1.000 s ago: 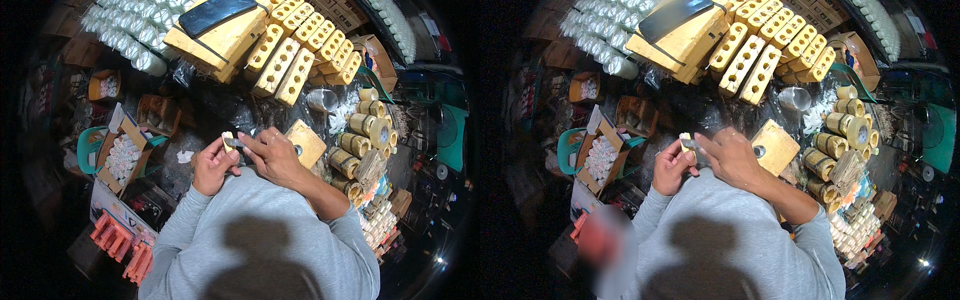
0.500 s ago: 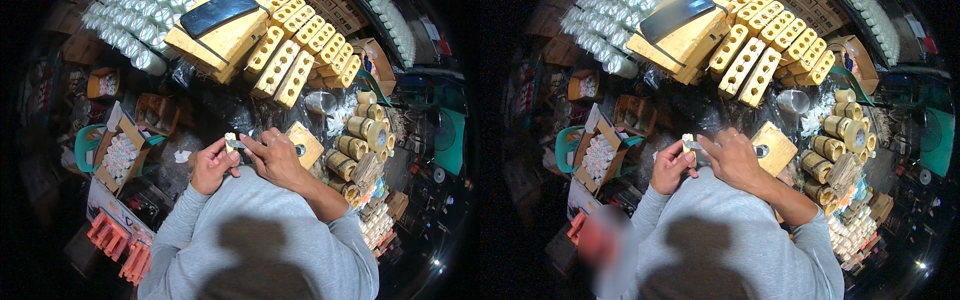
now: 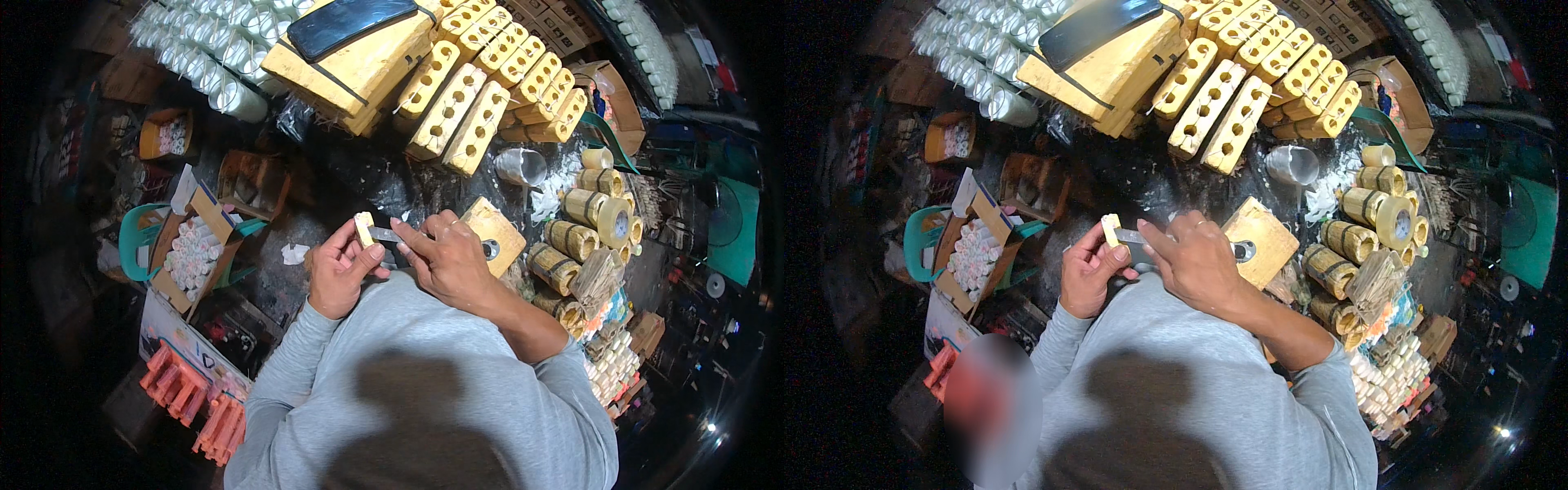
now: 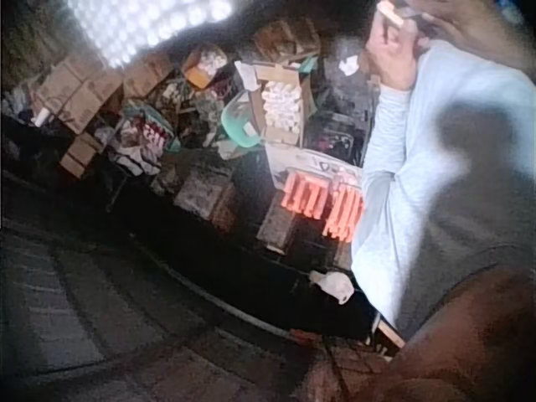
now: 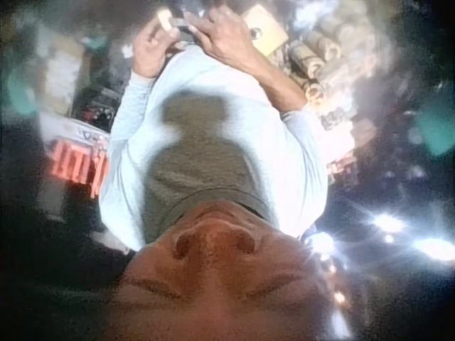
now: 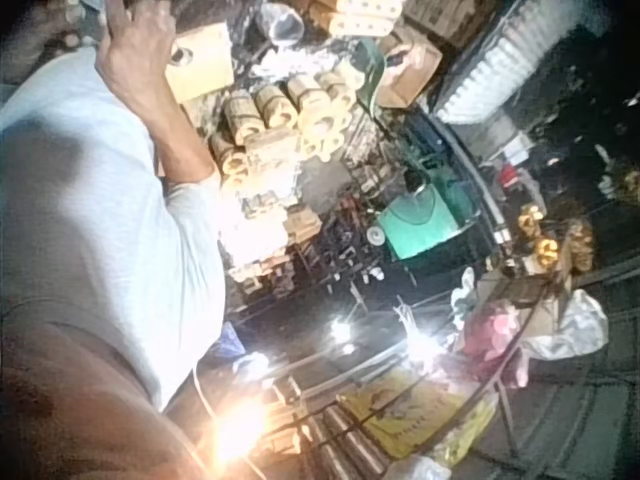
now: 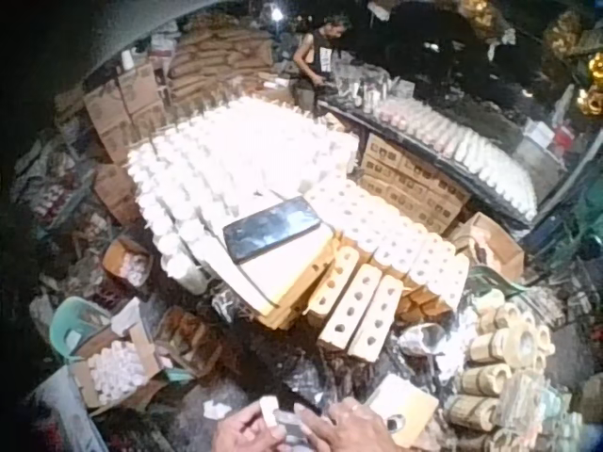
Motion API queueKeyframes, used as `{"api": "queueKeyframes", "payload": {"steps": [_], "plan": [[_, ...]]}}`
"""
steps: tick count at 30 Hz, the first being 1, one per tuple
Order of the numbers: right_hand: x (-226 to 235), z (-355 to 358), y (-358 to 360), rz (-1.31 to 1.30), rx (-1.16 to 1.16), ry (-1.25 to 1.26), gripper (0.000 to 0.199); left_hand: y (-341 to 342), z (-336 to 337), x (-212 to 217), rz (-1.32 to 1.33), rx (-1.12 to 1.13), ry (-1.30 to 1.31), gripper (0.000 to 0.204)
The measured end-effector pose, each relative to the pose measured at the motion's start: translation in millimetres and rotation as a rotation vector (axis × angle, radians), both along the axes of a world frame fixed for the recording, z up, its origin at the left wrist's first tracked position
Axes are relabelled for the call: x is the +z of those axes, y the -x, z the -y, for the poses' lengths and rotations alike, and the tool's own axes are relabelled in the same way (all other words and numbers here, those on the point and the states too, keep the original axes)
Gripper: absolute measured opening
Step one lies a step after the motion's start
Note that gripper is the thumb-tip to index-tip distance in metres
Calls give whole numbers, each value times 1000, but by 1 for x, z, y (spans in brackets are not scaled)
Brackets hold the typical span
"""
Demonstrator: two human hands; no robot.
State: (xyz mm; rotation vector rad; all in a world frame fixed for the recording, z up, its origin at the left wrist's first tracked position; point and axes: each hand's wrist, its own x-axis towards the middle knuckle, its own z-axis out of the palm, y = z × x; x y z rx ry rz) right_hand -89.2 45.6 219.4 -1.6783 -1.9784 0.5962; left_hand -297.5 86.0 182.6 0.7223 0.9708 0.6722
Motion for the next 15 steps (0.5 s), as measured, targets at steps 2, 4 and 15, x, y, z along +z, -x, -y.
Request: {"api": "queueKeyframes", "payload": {"steps": [2, 4, 15], "plan": [[-3, -1, 1, 8, -19, 6, 33, -2, 0, 1, -13, -4, 0, 59], [-5, -2, 1, 23, -36, 9, 34, -3, 0, 1, -14, -11, -2, 60], [-5, 0, -4, 51, -19, 13, 34, -2, 1, -2, 54, -75, 83, 59]]}}
